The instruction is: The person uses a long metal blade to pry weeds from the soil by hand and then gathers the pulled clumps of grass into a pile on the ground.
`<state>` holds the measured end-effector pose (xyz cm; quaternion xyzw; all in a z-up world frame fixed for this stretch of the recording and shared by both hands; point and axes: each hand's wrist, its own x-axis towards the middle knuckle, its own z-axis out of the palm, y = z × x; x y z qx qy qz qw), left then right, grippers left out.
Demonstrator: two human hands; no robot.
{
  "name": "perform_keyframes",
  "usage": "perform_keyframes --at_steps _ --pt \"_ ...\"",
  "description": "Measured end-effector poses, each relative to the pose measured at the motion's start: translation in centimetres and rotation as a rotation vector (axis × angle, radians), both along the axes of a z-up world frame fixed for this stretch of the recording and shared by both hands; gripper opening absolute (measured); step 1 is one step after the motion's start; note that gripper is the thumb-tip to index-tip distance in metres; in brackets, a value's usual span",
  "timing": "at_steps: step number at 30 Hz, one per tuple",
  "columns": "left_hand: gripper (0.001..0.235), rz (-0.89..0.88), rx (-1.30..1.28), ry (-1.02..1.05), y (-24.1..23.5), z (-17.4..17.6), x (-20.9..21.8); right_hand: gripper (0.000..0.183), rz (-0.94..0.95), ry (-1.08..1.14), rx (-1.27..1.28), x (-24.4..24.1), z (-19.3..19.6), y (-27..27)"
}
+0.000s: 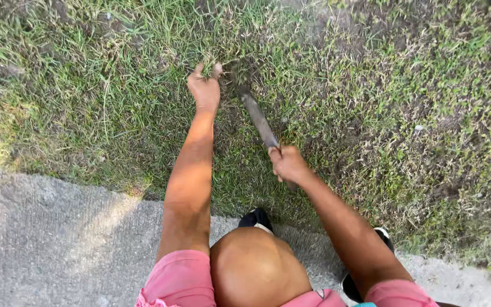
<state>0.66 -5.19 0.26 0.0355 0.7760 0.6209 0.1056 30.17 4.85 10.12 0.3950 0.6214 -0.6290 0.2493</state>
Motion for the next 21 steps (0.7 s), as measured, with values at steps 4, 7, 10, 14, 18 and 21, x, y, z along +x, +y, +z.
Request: perform_keyframes --at_steps 4,7,10,14,18,21 --pt "0.048 0.016 -0.208 0.254 0.1 -0.8 0.0 0.034 -0.064 -0.054 -0.142 -3.5 -1.2 0.3" --pt "0.028 -0.002 0.073 -0.024 1.0 0.2 -0.9 0.032 0.213 0.135 0.355 -2.6 -2.4 1.1" --pt "0.028 0.008 -0.148 0.213 0.2 1.6 -1.0 0.025 0.564 0.340 0.851 -2.1 -2.6 4.1" --pt "0.020 0.072 0.272 0.076 -1.5 7.4 -5.4 0.036 0.424 0.018 0.450 1.6 3.4 2.9" --pt "0.021 -0.205 0.278 -0.135 -2.4 14.1 -5.7 0.035 0.164 -0.150 0.115 3.2 8.3 3.1" --pt "0.033 -0.256 0.311 -0.068 -1.3 17.9 -4.7 0.036 0.382 0.001 0.387 3.8 10.8 4.4"
